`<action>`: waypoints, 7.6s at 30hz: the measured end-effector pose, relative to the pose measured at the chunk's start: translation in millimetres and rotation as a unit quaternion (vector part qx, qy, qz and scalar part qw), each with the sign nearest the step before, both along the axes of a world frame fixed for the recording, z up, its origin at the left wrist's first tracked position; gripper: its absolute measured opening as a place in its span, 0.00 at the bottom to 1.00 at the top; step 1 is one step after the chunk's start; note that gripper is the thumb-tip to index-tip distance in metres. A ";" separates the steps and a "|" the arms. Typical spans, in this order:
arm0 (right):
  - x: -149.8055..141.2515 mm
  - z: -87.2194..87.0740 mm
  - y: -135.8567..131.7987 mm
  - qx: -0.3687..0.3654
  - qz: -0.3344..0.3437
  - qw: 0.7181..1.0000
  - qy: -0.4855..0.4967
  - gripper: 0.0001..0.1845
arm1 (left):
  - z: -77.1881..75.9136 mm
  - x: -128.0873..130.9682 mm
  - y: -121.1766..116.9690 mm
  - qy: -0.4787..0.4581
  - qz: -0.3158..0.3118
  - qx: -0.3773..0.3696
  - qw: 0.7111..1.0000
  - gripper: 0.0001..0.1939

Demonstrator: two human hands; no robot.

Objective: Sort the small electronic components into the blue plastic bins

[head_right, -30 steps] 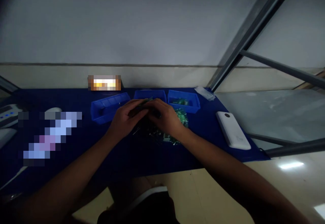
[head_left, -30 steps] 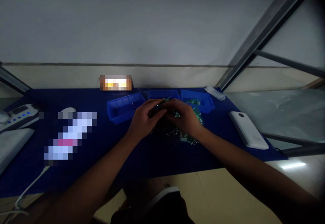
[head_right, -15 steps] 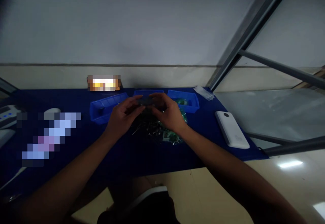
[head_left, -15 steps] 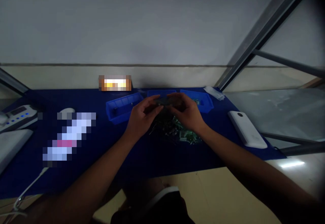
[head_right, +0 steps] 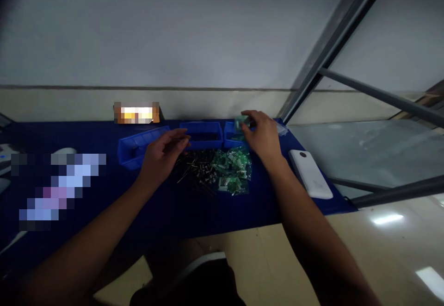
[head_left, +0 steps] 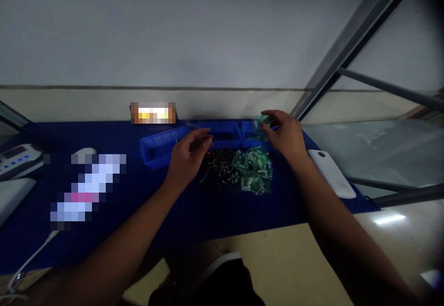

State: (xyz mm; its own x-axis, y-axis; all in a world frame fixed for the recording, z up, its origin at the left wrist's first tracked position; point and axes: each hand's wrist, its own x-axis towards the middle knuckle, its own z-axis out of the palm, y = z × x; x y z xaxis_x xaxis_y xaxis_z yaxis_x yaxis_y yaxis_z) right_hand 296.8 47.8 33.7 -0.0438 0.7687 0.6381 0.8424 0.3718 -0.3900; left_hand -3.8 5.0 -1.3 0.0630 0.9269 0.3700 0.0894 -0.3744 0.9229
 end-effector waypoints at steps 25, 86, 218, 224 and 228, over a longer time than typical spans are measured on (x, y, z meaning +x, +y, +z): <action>-30.6 8.3 -24.8 -0.242 0.326 0.906 -0.117 0.17 | 6.4 2.5 -7.2 0.040 0.000 -0.003 0.999 0.17; -83.9 -20.7 -37.9 -0.245 0.305 0.867 0.307 0.17 | 4.5 4.4 -6.3 0.029 -0.054 -0.037 0.997 0.19; -88.8 -17.7 -35.5 -0.158 0.317 0.913 0.202 0.11 | 5.1 2.7 -4.0 0.020 -0.053 -0.074 0.996 0.18; -90.1 -15.6 -37.1 -0.164 0.310 0.915 0.201 0.10 | 4.6 2.3 -3.6 0.005 -0.041 -0.101 0.994 0.21; -90.8 -16.3 -38.4 -0.188 0.318 0.904 0.214 0.10 | 4.4 3.2 -3.0 0.011 -0.040 -0.086 0.995 0.20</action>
